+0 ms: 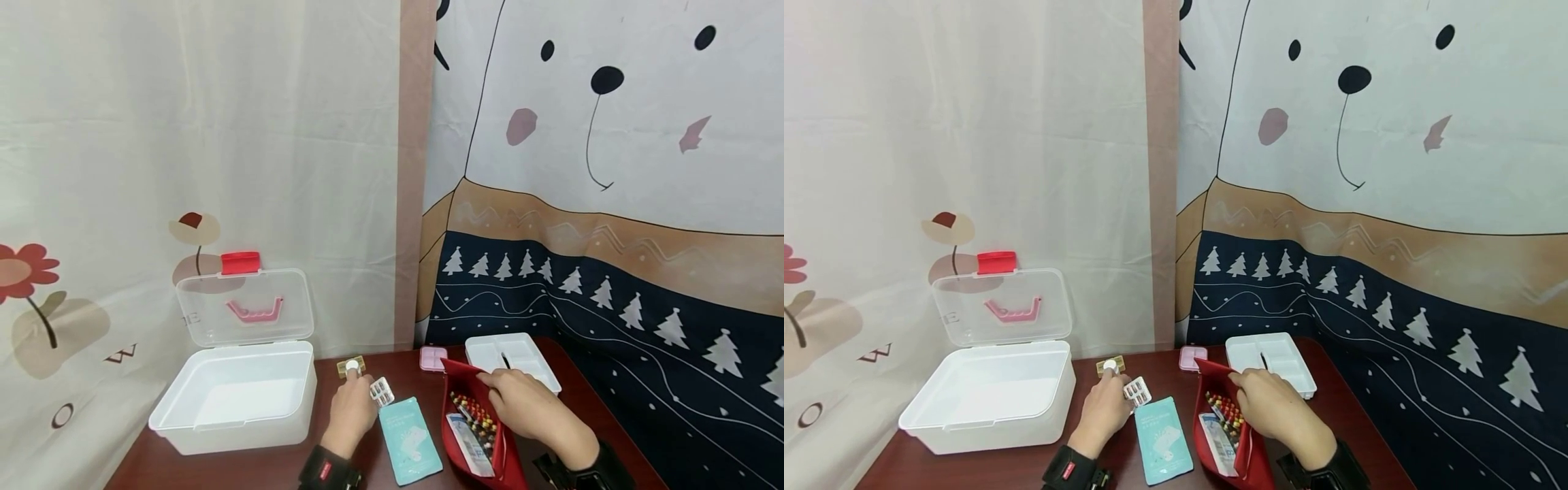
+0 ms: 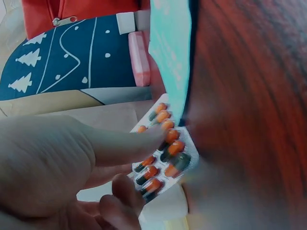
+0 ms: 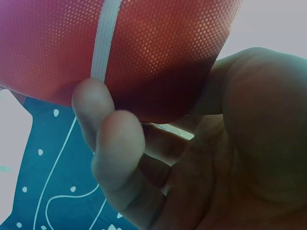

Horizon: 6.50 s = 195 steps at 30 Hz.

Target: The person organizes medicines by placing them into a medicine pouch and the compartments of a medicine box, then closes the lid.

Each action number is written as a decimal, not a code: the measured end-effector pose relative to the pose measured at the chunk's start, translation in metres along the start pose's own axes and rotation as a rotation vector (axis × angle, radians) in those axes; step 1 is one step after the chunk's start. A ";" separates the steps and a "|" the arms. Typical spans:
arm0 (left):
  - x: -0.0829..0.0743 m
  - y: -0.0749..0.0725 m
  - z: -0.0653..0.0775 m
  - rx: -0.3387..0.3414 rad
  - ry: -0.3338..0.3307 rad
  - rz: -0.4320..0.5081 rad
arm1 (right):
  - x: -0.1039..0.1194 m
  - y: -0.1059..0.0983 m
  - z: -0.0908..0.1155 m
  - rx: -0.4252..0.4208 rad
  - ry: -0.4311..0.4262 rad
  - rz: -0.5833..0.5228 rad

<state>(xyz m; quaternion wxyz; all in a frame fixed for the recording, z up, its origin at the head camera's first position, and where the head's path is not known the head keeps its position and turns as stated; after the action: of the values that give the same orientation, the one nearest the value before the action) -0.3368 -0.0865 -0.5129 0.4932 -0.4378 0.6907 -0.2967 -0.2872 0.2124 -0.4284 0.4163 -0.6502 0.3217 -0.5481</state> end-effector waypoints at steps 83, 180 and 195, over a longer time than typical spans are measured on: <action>-0.154 0.013 0.069 0.381 -0.020 0.647 | 0.002 -0.001 0.001 -0.008 -0.035 0.008; -0.019 -0.001 0.005 0.265 -0.127 0.287 | 0.001 0.002 0.000 -0.006 -0.023 -0.012; -0.030 -0.034 0.001 0.197 -0.093 0.371 | 0.000 0.002 -0.002 0.011 -0.009 -0.014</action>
<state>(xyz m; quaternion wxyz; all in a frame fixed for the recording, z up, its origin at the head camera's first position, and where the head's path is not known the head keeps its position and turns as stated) -0.3215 -0.0746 -0.4714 0.6111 -0.2662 0.7035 -0.2466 -0.2891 0.2111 -0.4306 0.4173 -0.6526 0.3122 -0.5500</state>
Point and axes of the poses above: each hand's wrist, its own z-axis away from the middle knuckle, its own y-axis out of the palm, x = y × z, the point moved 6 cm from there along -z, towards the middle knuckle, and after that the axes turned 5 degrees about -x, right-handed, at the moved point
